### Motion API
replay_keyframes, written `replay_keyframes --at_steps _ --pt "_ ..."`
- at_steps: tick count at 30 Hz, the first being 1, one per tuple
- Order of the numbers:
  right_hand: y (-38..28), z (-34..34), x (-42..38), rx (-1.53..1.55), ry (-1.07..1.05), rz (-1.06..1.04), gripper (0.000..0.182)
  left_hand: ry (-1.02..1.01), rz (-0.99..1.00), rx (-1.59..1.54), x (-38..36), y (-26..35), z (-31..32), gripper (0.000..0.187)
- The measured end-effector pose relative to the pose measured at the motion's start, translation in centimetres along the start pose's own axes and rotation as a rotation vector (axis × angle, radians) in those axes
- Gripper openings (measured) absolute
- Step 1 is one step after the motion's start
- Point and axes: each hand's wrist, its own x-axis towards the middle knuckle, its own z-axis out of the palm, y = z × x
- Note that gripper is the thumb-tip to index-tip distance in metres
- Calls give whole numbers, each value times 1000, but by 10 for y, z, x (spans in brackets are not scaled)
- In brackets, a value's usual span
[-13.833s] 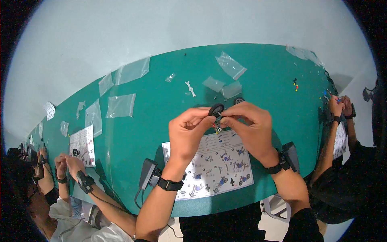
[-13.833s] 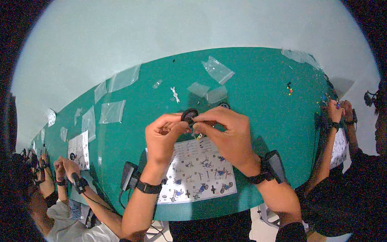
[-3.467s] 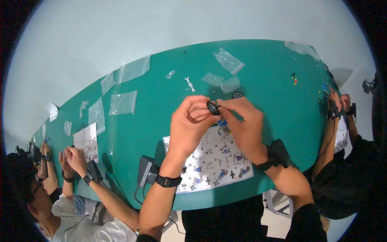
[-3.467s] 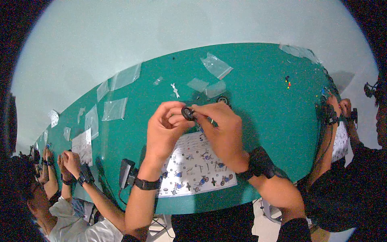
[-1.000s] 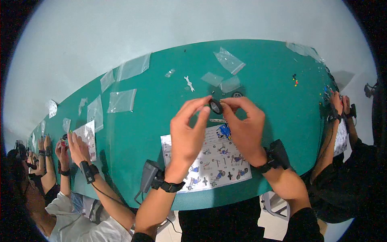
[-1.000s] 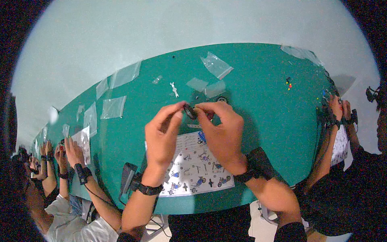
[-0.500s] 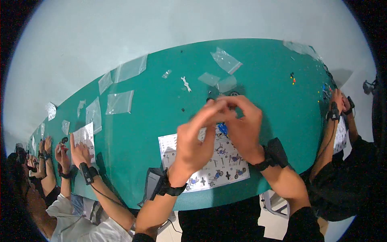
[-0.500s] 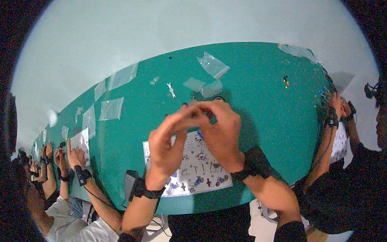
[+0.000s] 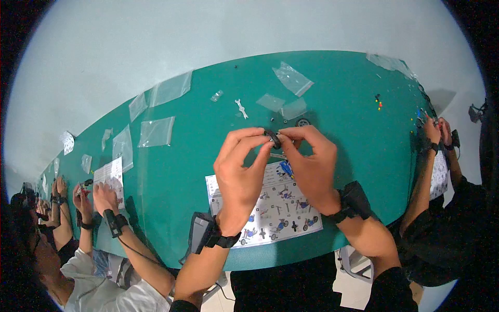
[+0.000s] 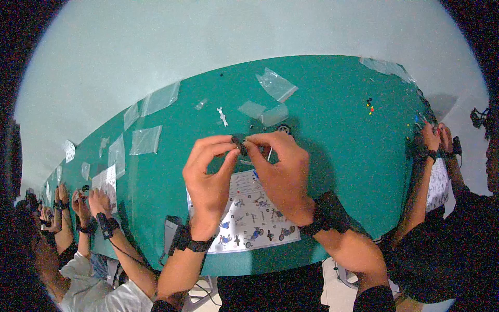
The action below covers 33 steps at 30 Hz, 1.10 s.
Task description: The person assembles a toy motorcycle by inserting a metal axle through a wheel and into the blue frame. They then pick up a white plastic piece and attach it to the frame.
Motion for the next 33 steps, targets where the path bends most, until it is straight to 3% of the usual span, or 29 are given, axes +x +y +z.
replay_keyframes --at_steps 3,6,8,11,12,17,21,24,27,30,33 --pt "0 0 1 20 -48 34 12 -16 101 70 7 1 -6 17" --pt "3 -2 3 158 -103 134 11 -82 -12 -61 10 -1 -9 14" --pt "4 0 1 368 -141 296 11 -106 -124 -181 7 -7 -4 13" --pt "1 -2 4 377 -146 410 12 -146 -426 -376 6 -6 -4 11" --pt "1 -2 4 325 -135 342 12 -163 -548 -449 6 -5 -4 11" --pt "9 0 2 153 -67 89 11 -175 -578 -674 6 -13 -3 18" --pt "7 -1 2 147 -79 107 11 -151 -555 -811 7 -10 0 34" --pt "9 -1 1 178 -93 167 11 -133 -447 -746 4 -10 3 40" --pt "4 -1 0 258 -90 273 10 -141 -189 -522 3 -12 5 38" --pt "1 -3 2 283 -67 297 9 -92 -392 -760 8 3 3 31" --pt "3 -2 1 220 -37 192 9 -138 -541 -665 4 -12 4 24"
